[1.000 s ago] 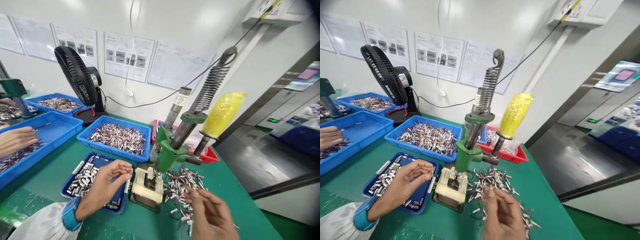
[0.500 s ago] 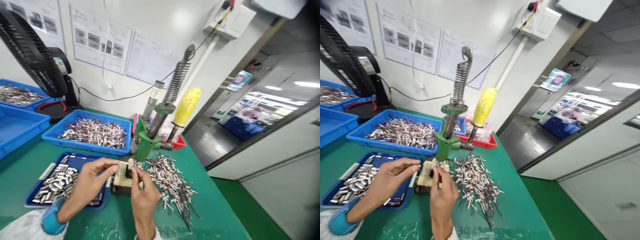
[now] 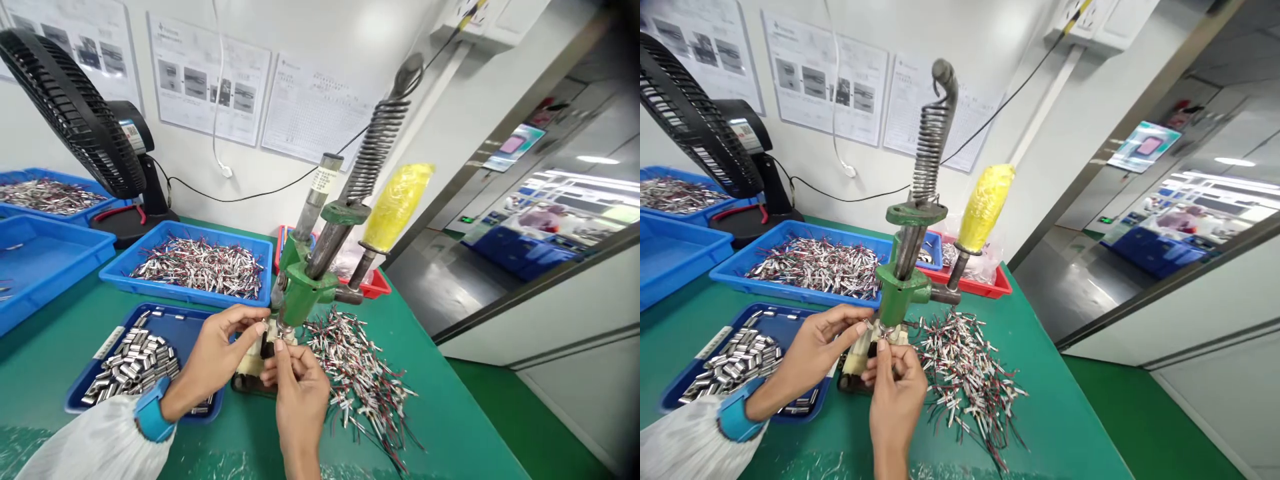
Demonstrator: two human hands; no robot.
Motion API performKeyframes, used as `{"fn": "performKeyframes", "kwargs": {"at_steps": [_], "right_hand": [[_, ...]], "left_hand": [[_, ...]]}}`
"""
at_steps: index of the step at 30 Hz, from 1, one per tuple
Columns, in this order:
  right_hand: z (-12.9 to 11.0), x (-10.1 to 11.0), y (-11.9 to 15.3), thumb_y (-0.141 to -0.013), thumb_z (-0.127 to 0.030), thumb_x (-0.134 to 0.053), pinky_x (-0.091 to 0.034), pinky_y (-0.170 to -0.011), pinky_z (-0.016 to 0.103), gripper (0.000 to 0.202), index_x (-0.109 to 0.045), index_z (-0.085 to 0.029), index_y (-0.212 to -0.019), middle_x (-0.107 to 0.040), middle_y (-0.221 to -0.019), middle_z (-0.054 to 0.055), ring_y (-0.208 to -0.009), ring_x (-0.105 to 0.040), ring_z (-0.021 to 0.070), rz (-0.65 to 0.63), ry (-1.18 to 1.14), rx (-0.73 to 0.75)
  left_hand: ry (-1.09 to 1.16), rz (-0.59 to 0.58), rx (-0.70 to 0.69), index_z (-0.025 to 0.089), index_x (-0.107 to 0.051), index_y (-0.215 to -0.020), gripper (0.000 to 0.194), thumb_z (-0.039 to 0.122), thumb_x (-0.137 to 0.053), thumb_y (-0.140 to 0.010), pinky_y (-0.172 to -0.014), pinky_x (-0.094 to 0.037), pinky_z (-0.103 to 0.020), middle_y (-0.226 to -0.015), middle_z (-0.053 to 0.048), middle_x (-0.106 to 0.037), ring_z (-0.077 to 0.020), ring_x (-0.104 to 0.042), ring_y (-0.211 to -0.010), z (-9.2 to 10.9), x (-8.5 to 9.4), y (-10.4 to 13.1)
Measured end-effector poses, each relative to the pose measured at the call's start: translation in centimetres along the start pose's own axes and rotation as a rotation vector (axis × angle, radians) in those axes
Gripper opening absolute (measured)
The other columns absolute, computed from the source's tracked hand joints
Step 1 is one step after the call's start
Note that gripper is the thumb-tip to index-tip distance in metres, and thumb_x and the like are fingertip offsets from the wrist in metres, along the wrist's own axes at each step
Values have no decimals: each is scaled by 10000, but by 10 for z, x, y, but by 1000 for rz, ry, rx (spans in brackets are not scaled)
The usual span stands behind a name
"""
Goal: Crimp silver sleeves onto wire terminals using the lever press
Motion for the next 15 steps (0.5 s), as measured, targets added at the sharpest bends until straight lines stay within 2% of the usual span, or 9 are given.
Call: {"fn": "performKeyframes", "kwargs": {"at_steps": [4, 9, 11, 15], "right_hand": [[19, 0, -1, -777, -639, -781, -493, -449, 187, 518, -603, -153, -753, -650, -598, 18, -457, -591, 111, -72, -79, -192], [28, 5, -8, -759, -709, -752, -430, -377, 166, 569, -573, -169, -751, -619, -549, 0, -407, -580, 114, -124, 16, -192], [30, 6, -9, -782, -714, -725, -421, -367, 167, 564, -562, -175, -750, -616, -550, -1, -400, -577, 115, -124, 26, -179], [28, 4, -10, -813, -713, -693, -400, -363, 158, 557, -539, -181, -750, -608, -554, -4, -393, -555, 102, -124, 27, -162]], "left_hand": [[-37, -53, -15, 152, -694, -1219, 386, 357, -673, -893, -871, -580, -342, -1034, -94, -754, -222, -709, -957, 2, -9, -7], [-135, -167, -41, 149, -608, -1322, 441, 305, -624, -910, -768, -536, -295, -1011, -80, -716, -190, -664, -873, 9, -25, -17], [-226, -211, -83, 140, -621, -1277, 390, 271, -582, -912, -727, -499, -278, -927, -48, -688, -167, -611, -790, 17, -31, -19], [-401, -240, -192, 149, -672, -1054, 225, 228, -520, -908, -663, -444, -258, -779, -3, -627, -152, -546, -699, 34, -37, -16]]}}
Point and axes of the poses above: each hand's wrist, its own y-axis away from the middle knuckle, its own x-axis out of the back of the hand, z = x × y, the point moved 8 cm from there along -y, towards the middle knuckle
